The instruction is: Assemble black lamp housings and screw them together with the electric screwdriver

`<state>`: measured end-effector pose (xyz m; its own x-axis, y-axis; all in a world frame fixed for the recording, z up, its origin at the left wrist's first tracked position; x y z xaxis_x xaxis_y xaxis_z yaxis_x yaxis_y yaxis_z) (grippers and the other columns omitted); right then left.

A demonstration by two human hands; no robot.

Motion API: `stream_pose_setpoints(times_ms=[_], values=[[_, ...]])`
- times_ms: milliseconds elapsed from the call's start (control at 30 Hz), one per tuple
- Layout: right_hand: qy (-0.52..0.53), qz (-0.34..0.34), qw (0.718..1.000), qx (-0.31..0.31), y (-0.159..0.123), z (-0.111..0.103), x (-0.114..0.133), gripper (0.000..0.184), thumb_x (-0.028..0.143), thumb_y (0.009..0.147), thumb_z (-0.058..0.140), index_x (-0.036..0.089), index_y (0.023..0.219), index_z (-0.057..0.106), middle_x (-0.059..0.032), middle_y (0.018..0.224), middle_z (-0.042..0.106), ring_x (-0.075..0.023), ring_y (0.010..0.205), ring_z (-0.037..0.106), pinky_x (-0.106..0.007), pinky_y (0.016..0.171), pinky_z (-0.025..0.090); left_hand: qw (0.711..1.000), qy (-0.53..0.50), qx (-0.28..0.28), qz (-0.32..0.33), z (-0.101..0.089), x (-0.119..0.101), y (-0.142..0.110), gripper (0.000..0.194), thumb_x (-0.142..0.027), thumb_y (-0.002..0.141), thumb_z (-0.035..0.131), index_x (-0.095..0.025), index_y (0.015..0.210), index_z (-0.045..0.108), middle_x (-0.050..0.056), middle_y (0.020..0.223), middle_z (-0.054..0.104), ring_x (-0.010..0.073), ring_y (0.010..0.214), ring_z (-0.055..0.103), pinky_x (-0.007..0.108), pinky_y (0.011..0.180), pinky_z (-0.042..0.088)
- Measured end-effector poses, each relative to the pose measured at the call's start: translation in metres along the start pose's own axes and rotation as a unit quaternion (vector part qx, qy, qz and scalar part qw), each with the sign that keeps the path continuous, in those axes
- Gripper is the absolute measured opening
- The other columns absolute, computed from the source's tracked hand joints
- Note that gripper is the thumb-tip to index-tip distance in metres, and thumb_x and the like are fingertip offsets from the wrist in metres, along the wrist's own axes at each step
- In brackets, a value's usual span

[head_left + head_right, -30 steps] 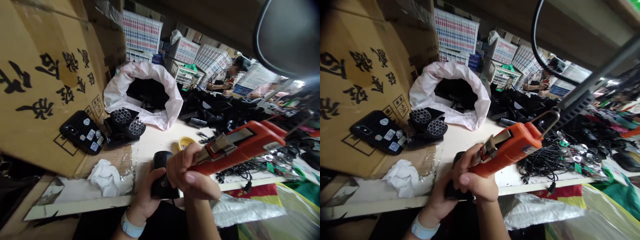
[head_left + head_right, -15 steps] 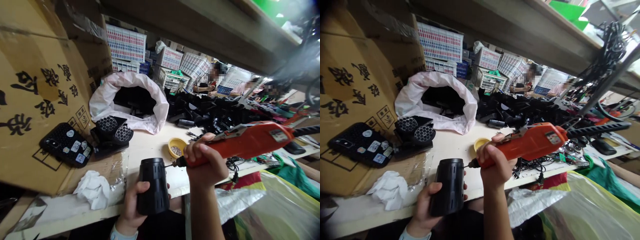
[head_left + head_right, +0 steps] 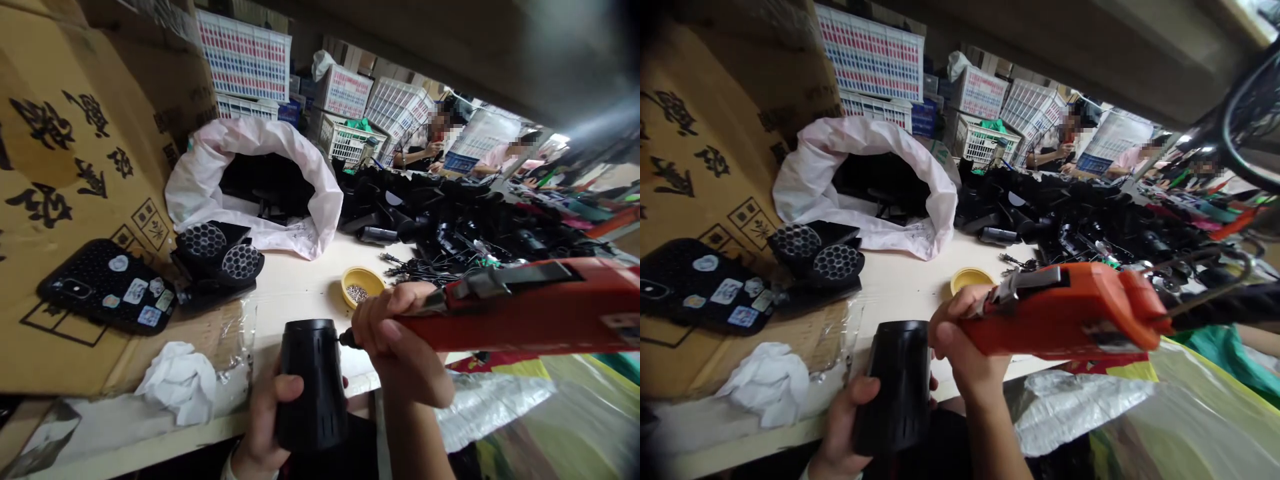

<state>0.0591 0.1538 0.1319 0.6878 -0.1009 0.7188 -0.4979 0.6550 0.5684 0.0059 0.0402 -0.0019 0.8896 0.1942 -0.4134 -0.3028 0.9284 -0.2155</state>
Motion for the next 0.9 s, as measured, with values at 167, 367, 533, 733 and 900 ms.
stream_pose_setpoints(times_ms=[167, 367, 533, 733, 900], values=[[0.061, 0.014, 0.994, 0.092, 0.008, 0.007, -0.009, 0.016, 0.016, 0.07, 0.068, 0.023, 0.079, 0.058, 0.01, 0.05, 0.042, -0.0081, 0.038, 0.038, -0.02, 0.039, 0.037, 0.998, -0.054, 0.03, -0.028, 0.003, -0.004, 0.003, 0.032, -0.028, 0.063, 0.079, -0.017, 0.093, 0.077, 0.01, 0.104, 0.075, 0.0318, 0.09, 0.071, 0.039, 0.078, 0.058], [0.072, 0.0, 0.994, 0.081, 0.006, 0.003, -0.005, 0.016, 0.015, 0.068, 0.067, 0.023, 0.081, 0.062, 0.0087, 0.05, 0.047, -0.0089, 0.038, 0.041, -0.021, 0.04, 0.038, 0.988, -0.081, 0.129, -0.026, 0.007, -0.001, 0.004, 0.035, -0.028, 0.074, 0.068, -0.015, 0.106, 0.074, 0.014, 0.108, 0.074, 0.0288, 0.097, 0.071, 0.04, 0.085, 0.059], [0.025, -0.05, 0.997, -0.055, 0.005, -0.001, 0.028, 0.025, 0.009, 0.067, 0.056, 0.02, 0.088, 0.065, 0.0075, 0.048, 0.049, -0.0102, 0.037, 0.043, -0.025, 0.042, 0.041, 0.986, -0.056, 0.157, 0.029, 0.006, -0.002, 0.004, 0.043, -0.026, 0.074, 0.064, -0.014, 0.114, 0.07, 0.017, 0.112, 0.072, 0.0306, 0.097, 0.071, 0.044, 0.085, 0.059], [0.039, -0.038, 0.993, -0.104, -0.009, 0.002, 0.06, 0.026, 0.009, 0.068, 0.051, 0.018, 0.089, 0.062, 0.007, 0.049, 0.046, -0.0083, 0.036, 0.039, -0.021, 0.039, 0.039, 0.978, -0.084, 0.18, 0.055, 0.018, -0.015, -0.002, 0.049, -0.026, 0.077, 0.062, -0.018, 0.125, 0.063, 0.015, 0.128, 0.065, 0.0311, 0.107, 0.066, 0.051, 0.089, 0.057], [0.083, 0.0, 0.993, -0.082, -0.029, 0.001, 0.039, 0.021, 0.011, 0.077, 0.054, 0.022, 0.095, 0.06, 0.0065, 0.053, 0.049, -0.01, 0.042, 0.043, -0.023, 0.045, 0.043, 0.966, -0.078, 0.237, 0.063, 0.028, -0.016, -0.001, 0.045, -0.025, 0.08, 0.06, -0.02, 0.124, 0.064, 0.013, 0.131, 0.063, 0.0303, 0.112, 0.064, 0.047, 0.092, 0.056]])
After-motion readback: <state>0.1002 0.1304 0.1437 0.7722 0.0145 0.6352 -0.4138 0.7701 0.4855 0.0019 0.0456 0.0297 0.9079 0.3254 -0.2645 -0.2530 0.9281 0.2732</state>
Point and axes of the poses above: each hand's wrist, its own y-axis towards the middle knuckle, its own z-axis out of the palm, x = y × z, the point moved 4 cm from there along y, towards the middle knuckle
